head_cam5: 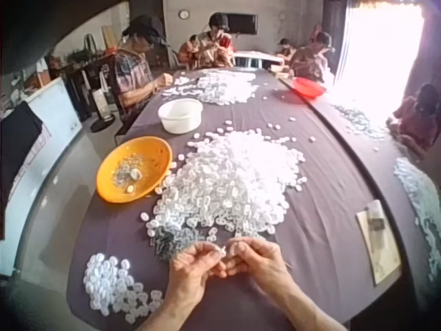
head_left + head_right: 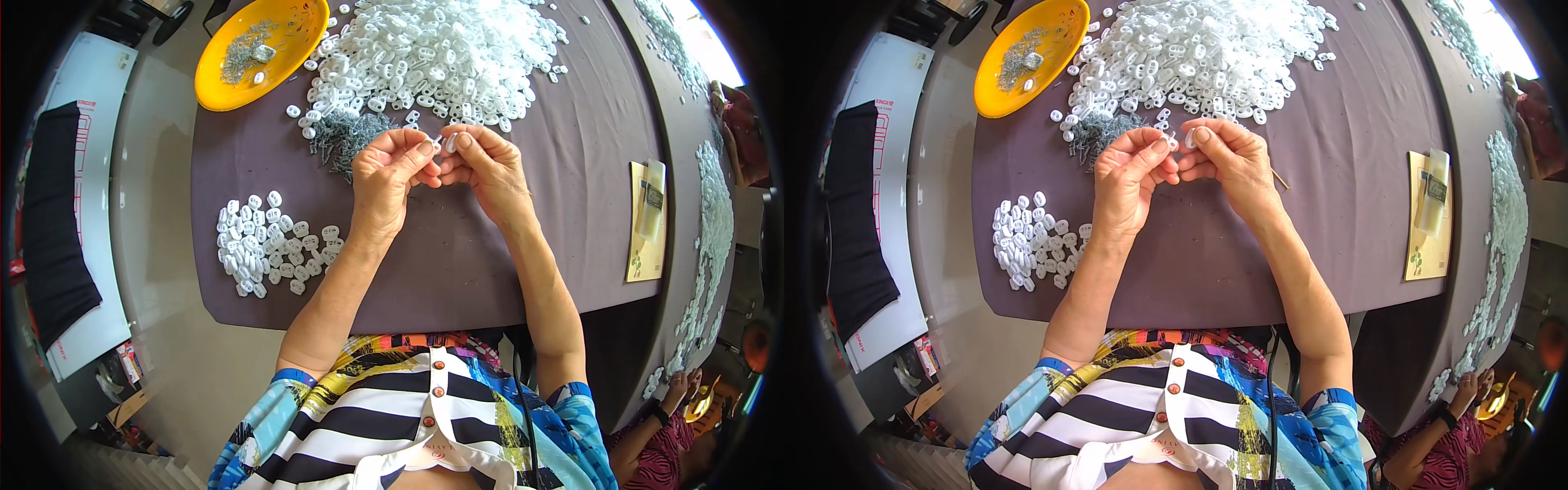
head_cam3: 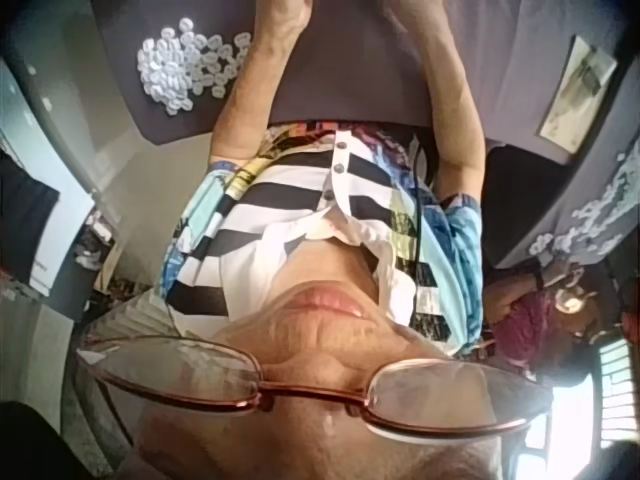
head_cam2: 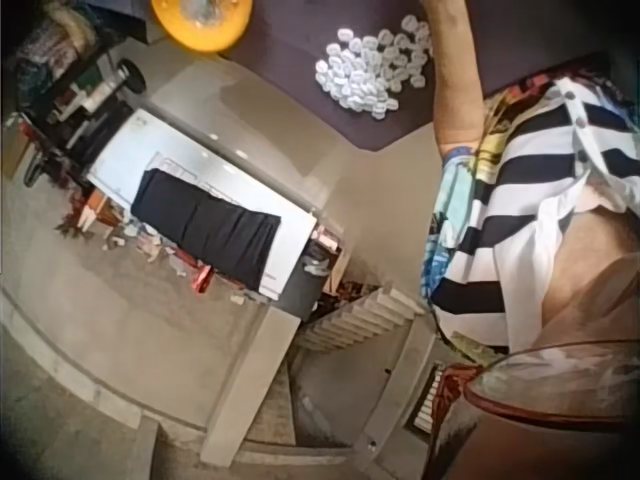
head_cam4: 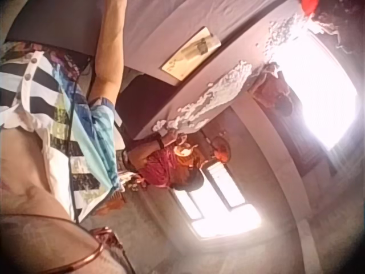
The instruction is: The person assembles plastic cord locks by picking up small plastic pieces and inserting plastic pins into them by hand, then placing the finished pieces onto the table.
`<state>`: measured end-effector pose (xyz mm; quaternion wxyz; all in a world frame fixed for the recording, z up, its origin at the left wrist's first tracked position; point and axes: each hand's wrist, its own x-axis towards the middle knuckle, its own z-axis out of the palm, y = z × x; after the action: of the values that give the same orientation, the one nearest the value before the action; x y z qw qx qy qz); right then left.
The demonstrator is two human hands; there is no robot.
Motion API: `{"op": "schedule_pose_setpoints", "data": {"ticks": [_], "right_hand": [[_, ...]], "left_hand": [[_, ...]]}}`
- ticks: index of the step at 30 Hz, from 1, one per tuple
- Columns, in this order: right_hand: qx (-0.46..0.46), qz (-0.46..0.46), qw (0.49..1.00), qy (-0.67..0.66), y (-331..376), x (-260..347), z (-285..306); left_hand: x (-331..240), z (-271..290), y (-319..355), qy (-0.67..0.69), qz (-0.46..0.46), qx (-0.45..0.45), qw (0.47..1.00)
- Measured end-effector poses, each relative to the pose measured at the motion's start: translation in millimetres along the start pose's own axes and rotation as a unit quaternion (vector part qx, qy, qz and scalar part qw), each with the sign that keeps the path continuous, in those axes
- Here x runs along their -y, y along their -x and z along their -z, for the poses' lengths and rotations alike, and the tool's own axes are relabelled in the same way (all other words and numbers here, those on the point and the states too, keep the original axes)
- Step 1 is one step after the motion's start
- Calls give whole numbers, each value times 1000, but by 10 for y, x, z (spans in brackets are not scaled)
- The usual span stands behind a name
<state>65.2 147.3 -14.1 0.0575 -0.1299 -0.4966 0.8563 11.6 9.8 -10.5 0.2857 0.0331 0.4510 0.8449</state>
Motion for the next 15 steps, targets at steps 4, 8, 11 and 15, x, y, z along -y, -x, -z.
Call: {"op": "schedule_pose_setpoints", "data": {"ticks": [4,8,11,15], "right_hand": [[-21,13,1000,16,21,23,-31],[-16,30,997,64,13,20,-17],[-15,37,994,102,27,52,-55],[-37,57,992,109,41,78,-80]], "left_hand": [[16,-15,-2,-29,-8,-18,999],[21,-28,2,-56,-13,-25,998],[28,-21,-3,-64,-15,-36,997],[39,-17,-8,-67,-15,-44,997]]}}
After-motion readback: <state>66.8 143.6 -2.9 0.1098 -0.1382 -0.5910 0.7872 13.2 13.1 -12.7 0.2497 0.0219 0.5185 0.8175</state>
